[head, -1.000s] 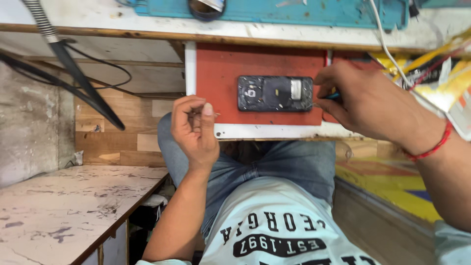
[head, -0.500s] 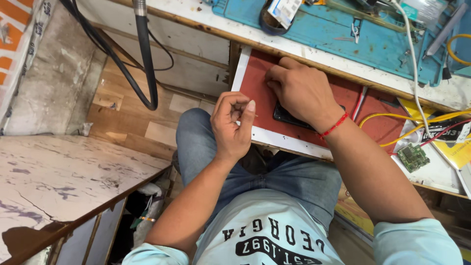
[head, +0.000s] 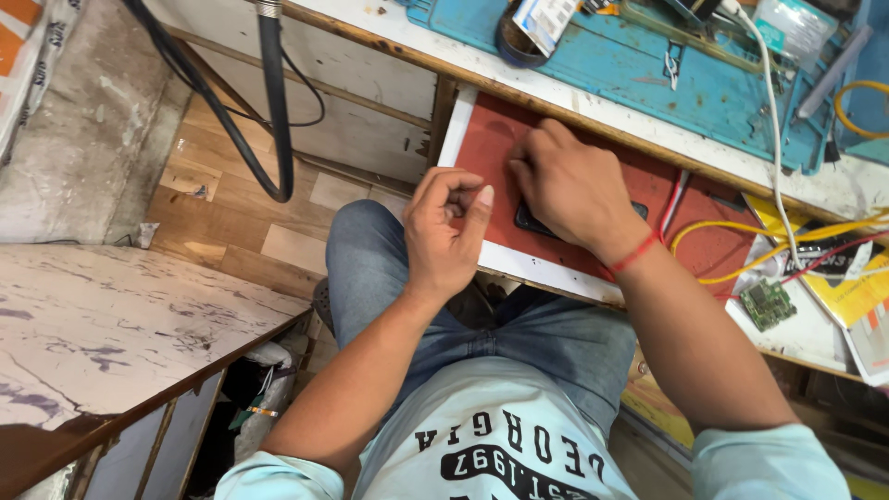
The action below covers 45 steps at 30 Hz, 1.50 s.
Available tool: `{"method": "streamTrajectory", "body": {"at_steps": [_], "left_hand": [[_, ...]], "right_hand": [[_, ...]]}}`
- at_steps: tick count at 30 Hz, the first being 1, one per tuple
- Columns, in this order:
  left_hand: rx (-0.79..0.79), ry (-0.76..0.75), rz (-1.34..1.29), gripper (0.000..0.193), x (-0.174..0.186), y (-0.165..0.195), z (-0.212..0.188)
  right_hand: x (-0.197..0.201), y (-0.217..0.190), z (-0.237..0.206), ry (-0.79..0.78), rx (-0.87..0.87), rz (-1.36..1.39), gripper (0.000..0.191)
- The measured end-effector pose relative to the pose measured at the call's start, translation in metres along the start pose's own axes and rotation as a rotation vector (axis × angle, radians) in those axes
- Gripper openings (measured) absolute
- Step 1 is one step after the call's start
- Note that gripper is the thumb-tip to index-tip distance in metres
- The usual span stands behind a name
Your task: The person sits at a repair bench working on a disassembled smartphone back cover. They use a screwdriver to pry and scrape inside the phone housing, pick at components with their fingers, and reposition the phone on the mat while continuing to work on its interior.
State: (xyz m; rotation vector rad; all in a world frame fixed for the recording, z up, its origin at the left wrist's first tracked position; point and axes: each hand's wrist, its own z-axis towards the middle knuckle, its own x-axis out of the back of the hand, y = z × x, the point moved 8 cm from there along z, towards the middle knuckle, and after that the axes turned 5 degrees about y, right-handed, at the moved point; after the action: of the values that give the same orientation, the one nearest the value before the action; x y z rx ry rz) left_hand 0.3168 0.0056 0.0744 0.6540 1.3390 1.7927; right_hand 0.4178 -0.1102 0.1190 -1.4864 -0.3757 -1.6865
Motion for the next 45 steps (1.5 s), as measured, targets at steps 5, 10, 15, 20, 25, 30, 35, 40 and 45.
{"method": "streamTrajectory", "body": {"at_steps": [5, 10, 15, 20, 25, 30, 35, 40, 45], "left_hand": [[0.214, -0.135, -0.155, 0.020, -0.018, -0.012, -0.003], [0.382, -0.215, -0.361, 0.022, -0.051, -0.027, -0.013], [0.333, -0.227, -0.426, 0.021, -0.055, -0.027, -0.018], [0.293, -0.168, -0.403, 0.016, -0.050, -0.023, -0.016], [0.254, -0.168, -0.350, 0.014, -0.045, -0.016, -0.013], [0.204, -0.159, -0.275, 0.013, -0.041, -0.009, -0.008], [0.241, -0.160, -0.207, 0.014, -0.038, -0.009, -0.008], [0.109, -0.154, -0.039, 0.016, -0.036, -0.005, -0.009], [0.229, -0.177, -0.140, 0.017, -0.042, -0.021, -0.014]], "right_hand": [[0.027, -0.001, -0.032, 0.182, -0.034, 0.371, 0.009], [0.025, 0.003, -0.053, 0.287, -0.068, 0.422, 0.013], [0.029, 0.004, -0.060, 0.366, -0.047, 0.381, 0.015], [0.031, -0.003, -0.061, 0.384, 0.040, 0.256, 0.018], [0.033, -0.010, -0.060, 0.401, 0.116, 0.158, 0.021], [0.033, -0.014, -0.058, 0.413, 0.126, 0.118, 0.022], [0.030, -0.020, -0.057, 0.406, 0.140, 0.080, 0.023], [0.025, -0.017, -0.055, 0.377, 0.118, 0.107, 0.022], [0.023, -0.017, -0.054, 0.421, 0.112, 0.144, 0.017]]}}
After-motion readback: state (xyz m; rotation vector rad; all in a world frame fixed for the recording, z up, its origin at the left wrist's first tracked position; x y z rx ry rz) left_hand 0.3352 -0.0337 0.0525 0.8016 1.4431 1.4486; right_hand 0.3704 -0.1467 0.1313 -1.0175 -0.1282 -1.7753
